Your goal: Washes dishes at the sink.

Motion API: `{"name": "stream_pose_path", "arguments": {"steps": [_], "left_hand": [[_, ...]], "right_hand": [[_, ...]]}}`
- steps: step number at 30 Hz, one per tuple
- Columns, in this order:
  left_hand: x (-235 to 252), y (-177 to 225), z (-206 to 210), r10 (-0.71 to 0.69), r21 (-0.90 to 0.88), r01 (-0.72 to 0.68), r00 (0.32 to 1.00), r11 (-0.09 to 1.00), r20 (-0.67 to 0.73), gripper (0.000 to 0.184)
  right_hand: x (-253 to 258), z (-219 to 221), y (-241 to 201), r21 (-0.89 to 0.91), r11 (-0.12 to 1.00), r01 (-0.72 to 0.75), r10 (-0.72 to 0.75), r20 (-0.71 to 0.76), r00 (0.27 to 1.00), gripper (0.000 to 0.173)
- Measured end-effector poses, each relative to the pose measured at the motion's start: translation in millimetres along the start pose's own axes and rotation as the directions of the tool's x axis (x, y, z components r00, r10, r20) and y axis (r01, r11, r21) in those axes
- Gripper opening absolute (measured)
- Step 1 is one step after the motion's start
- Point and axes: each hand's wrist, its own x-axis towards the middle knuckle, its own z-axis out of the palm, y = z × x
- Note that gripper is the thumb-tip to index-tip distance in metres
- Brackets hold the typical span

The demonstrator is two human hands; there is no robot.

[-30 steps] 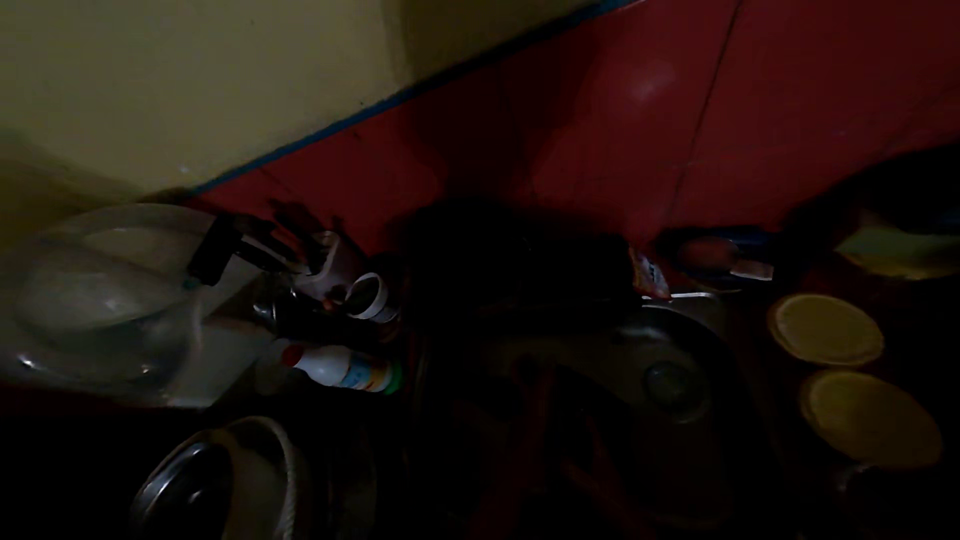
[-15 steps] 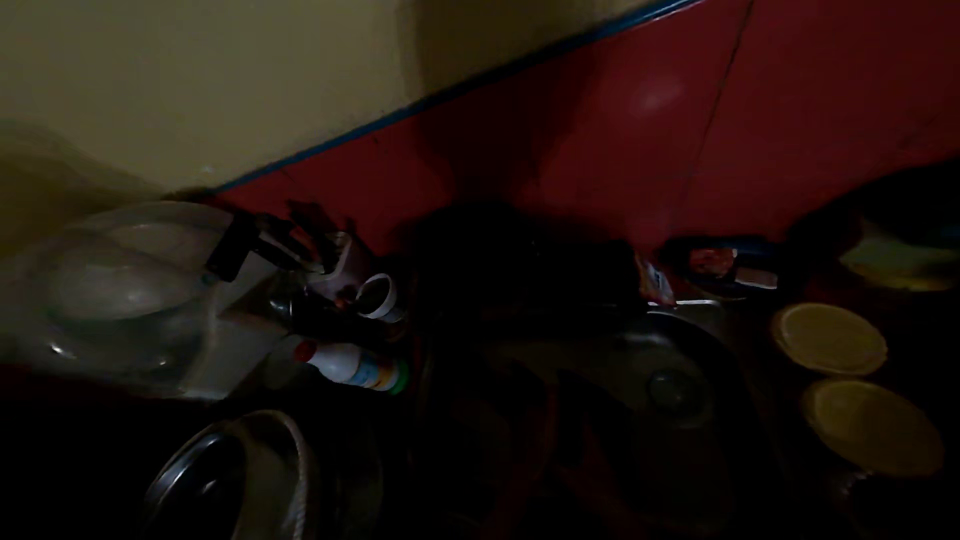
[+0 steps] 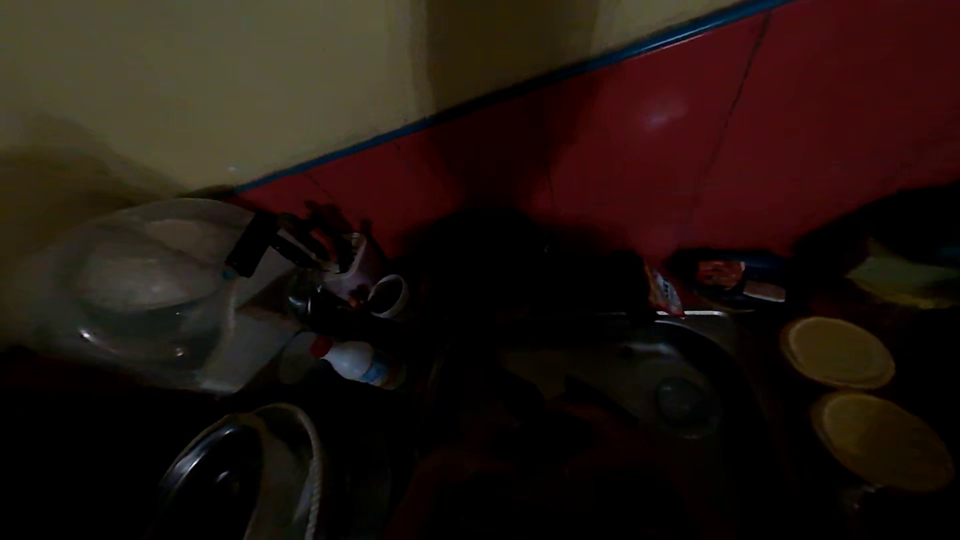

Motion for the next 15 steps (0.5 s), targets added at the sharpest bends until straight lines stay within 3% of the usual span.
{"name": "stream_pose_path", "arguments": {"steps": [3, 6, 8, 10, 12, 15], "left_hand": [[4.5, -7.1, 8.3, -0.046, 0.012, 0.046, 0.999, 0.999, 0.007, 0.061], [6.2, 11.2, 28.4, 0.011, 0.007, -0.01, 0.992, 1.0, -0.124, 0.062], [3.7, 52.1, 60.8, -0.032, 0.126, 0.077, 0.945, 0.989, -0.326, 0.061], [31.2, 13.1, 77.2, 0.155, 0.225, -0.053, 0.871, 0.973, -0.466, 0.057], [54.9, -34.7, 87.7, 0.279, 0.178, -0.218, 0.82, 0.96, -0.5, 0.065], [47.1, -37.5, 96.3, 0.193, 0.084, -0.174, 0.851, 0.981, -0.489, 0.07]], "right_hand": [[8.5, 2.7, 5.4, -0.044, 0.999, 0.008, -0.011, -0.065, 0.998, 0.057], [15.8, 21.1, -2.9, -0.185, 0.971, -0.149, 0.1, -0.251, 0.963, 0.053], [27.1, 50.9, -7.6, -0.302, 0.917, -0.262, 0.101, -0.459, 0.883, 0.057], [38.1, 84.4, -5.3, -0.371, 0.881, -0.294, -0.017, -0.646, 0.764, 0.061], [41.6, 95.7, -12.1, -0.313, 0.895, -0.318, 0.011, -0.696, 0.718, 0.059], [49.0, 72.9, -44.0, 0.064, 0.915, -0.399, 0.344, -0.642, 0.685, 0.038]]}}
